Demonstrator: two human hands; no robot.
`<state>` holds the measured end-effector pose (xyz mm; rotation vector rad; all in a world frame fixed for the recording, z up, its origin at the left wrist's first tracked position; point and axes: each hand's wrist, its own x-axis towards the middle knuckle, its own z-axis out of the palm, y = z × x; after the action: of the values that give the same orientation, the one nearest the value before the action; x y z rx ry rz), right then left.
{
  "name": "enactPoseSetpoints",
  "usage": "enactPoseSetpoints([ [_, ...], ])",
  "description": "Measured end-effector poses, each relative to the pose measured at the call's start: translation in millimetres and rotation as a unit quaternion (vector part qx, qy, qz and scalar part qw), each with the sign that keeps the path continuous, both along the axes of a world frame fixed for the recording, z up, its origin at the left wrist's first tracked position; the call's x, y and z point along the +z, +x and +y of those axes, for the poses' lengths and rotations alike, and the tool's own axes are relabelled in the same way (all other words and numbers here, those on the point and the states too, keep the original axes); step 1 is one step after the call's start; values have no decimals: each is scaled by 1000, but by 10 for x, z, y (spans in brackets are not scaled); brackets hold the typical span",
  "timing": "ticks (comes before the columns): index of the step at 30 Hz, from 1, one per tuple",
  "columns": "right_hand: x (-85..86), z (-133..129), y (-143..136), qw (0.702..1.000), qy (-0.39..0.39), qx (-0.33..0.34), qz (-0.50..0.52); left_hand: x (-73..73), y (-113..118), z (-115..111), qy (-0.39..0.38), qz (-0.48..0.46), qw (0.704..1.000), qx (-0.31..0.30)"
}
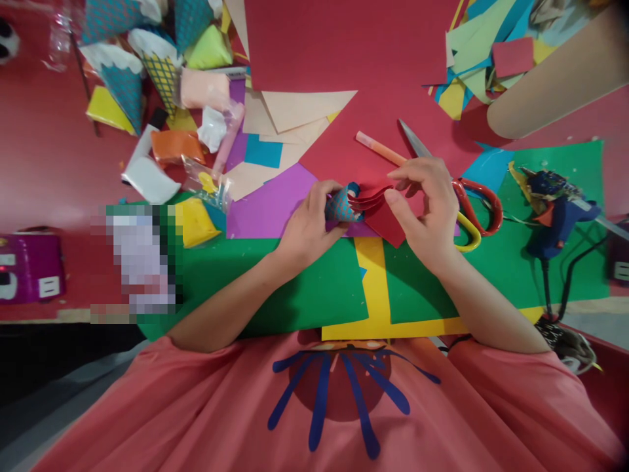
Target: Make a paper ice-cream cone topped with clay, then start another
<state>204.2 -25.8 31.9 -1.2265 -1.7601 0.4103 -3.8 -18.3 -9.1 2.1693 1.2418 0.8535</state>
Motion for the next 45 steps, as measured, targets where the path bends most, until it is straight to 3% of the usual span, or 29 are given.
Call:
enactPoseSetpoints([
  [9, 6, -6, -5, 995, -83, 2, 58, -12, -33, 18, -18, -13, 1000, -14],
  [18, 23, 7, -20, 992, -38, 42, 117, -20, -26, 19, -72, -54, 996, -26],
  [27, 33, 20, -9, 987, -60, 87, 122, -43, -24, 27, -99, -88, 991, -36],
  [39, 31, -5, 12, 986, -83, 109, 92, -35, -25, 19, -88, -75, 993, -39],
  [45, 36, -2, -49, 993, -52, 81, 61, -14, -44, 20, -26, -17, 999, -35],
])
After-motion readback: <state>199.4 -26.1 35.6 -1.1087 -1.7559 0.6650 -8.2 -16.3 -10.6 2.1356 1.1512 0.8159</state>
